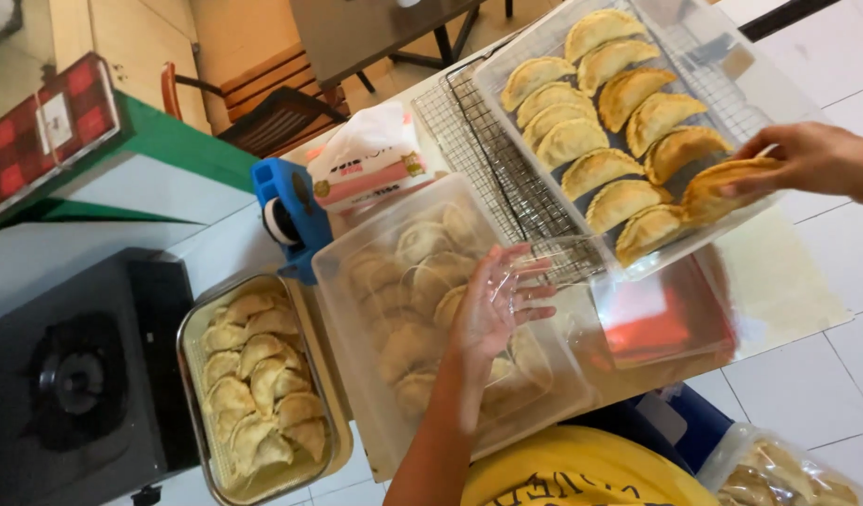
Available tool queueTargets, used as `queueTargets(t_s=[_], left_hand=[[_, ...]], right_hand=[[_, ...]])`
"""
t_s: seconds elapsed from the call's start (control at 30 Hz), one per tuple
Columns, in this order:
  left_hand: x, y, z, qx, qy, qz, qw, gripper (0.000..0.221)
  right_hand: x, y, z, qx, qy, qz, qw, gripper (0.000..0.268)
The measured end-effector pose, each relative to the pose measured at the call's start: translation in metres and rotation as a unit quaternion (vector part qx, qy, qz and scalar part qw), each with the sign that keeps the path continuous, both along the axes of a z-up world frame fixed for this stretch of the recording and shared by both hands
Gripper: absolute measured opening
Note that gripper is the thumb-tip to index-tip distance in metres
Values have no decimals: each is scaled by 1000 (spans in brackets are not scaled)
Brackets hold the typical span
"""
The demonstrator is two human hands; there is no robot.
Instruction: Frying pastries in a wok and then arranging them into plastic containers for packaging.
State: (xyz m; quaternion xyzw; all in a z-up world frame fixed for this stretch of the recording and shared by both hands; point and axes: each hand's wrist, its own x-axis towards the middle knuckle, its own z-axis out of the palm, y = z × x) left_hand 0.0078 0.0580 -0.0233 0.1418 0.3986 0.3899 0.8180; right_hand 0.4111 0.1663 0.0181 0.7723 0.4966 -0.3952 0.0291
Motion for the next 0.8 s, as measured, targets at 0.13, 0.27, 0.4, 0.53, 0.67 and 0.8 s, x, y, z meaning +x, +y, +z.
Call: queueTargets(t_s=[0.13, 0.27, 0.4, 0.53, 0.67, 0.8], left_hand=[[-8, -4, 11, -20, -29, -4, 999, 55], [-15, -9, 22, -30, -35, -10, 999, 59], [-17, -14, 27, -44, -34, -16, 998, 60], [-19, -27, 28, -15, -65, -50, 996, 67], [-23, -38, 27, -30, -70, -68, 995, 72], [-39, -42, 26, 4, -113, -74, 991, 79]], right_hand=[[1, -36, 14, 110, 86, -34, 990, 49], [5, -82, -11, 221, 309, -93, 920, 53], [-100, -129, 87, 154, 322, -106, 928, 49], [-143, -155, 85, 166, 171, 9, 971, 42], [-176, -175, 89, 205, 210, -46, 955, 41], [-172, -197, 107, 205, 149, -33, 967, 47]])
